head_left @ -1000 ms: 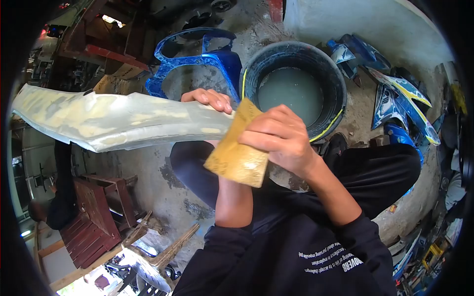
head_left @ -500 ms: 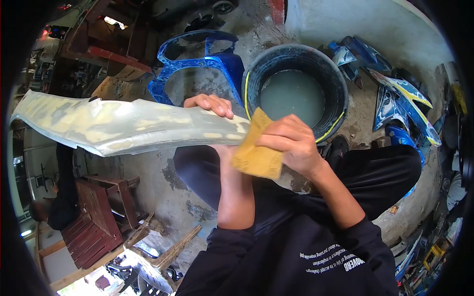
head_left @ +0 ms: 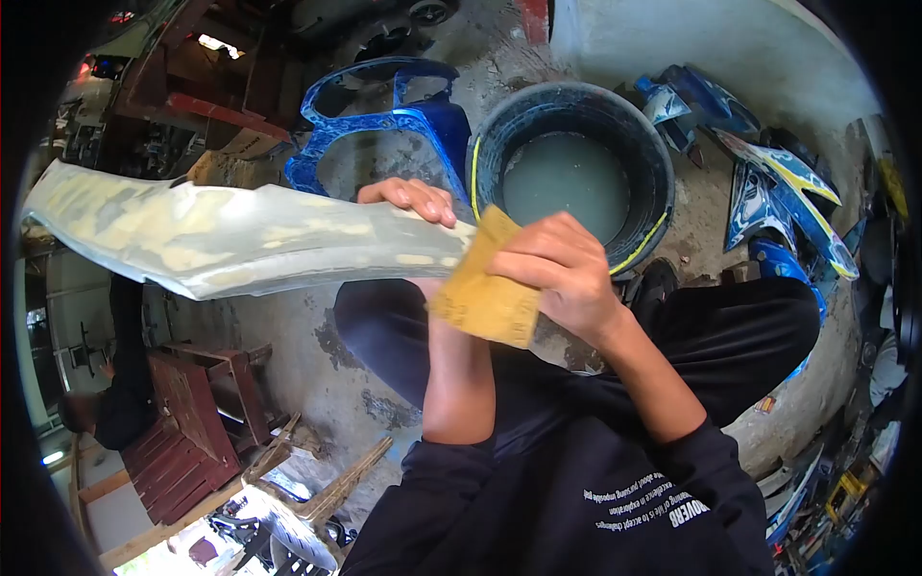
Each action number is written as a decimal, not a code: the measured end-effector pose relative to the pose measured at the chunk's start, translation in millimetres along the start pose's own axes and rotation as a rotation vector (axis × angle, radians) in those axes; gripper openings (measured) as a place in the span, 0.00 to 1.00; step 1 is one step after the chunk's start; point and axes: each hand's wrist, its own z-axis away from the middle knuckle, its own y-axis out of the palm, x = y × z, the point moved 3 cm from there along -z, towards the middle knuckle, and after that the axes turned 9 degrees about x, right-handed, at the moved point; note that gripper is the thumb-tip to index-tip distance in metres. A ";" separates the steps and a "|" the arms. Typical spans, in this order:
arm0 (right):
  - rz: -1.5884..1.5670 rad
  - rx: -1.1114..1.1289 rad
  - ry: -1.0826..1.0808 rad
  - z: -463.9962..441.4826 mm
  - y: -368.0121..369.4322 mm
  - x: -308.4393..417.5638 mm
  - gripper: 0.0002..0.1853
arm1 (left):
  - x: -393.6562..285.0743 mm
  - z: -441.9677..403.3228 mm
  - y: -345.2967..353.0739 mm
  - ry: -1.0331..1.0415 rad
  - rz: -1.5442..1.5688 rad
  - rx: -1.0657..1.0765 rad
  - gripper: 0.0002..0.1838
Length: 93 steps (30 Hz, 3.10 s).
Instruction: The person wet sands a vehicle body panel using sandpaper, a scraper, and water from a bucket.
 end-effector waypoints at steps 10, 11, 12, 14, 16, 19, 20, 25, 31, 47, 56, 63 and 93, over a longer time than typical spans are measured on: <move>-0.016 -0.012 0.014 2.2 2.5 1.7 0.15 | -0.6 4.2 7.1 0.022 -0.056 -0.105 0.19; -0.007 -0.045 -0.022 -9.2 2.2 8.0 0.16 | -0.5 2.5 6.6 0.012 -0.062 -0.091 0.19; -0.025 -0.079 -0.041 -18.6 3.3 13.1 0.16 | -0.8 0.3 5.7 0.007 -0.069 -0.073 0.19; -0.027 -0.067 -0.029 -15.9 4.6 11.9 0.16 | -2.2 1.0 0.0 0.009 -0.053 -0.052 0.20; -0.017 -0.019 -0.011 -0.6 5.0 6.5 0.16 | -5.8 0.3 -1.5 -0.015 -0.055 -0.040 0.20; 0.032 -0.015 -0.042 9.6 0.7 5.7 0.16 | -2.6 2.1 17.0 0.013 -0.070 -0.181 0.20; 0.036 -0.013 -0.051 9.5 -0.7 4.9 0.17 | 0.6 3.6 12.8 0.032 -0.150 -0.164 0.20; 0.026 -0.037 -0.073 -1.3 4.4 9.5 0.16 | -8.9 -0.2 12.4 0.103 -0.252 -0.233 0.22; 0.053 -0.085 -0.012 -1.9 0.4 9.9 0.16 | 1.0 0.5 9.7 0.057 -0.094 -0.100 0.23; 0.120 -0.106 -0.064 -0.7 -2.3 6.2 0.14 | -4.3 -0.8 18.3 0.048 -0.185 -0.305 0.23; 0.173 -0.159 -0.115 -19.0 -3.5 17.0 0.15 | -4.6 1.9 24.5 0.011 -0.333 -0.445 0.23; 0.183 -0.177 -0.067 -15.3 -2.6 15.2 0.16 | -5.9 0.5 27.0 0.026 -0.475 -0.370 0.25; 0.186 -0.202 -0.070 -7.0 2.7 10.0 0.15 | 0.1 8.6 13.2 -0.073 -0.311 -0.486 0.26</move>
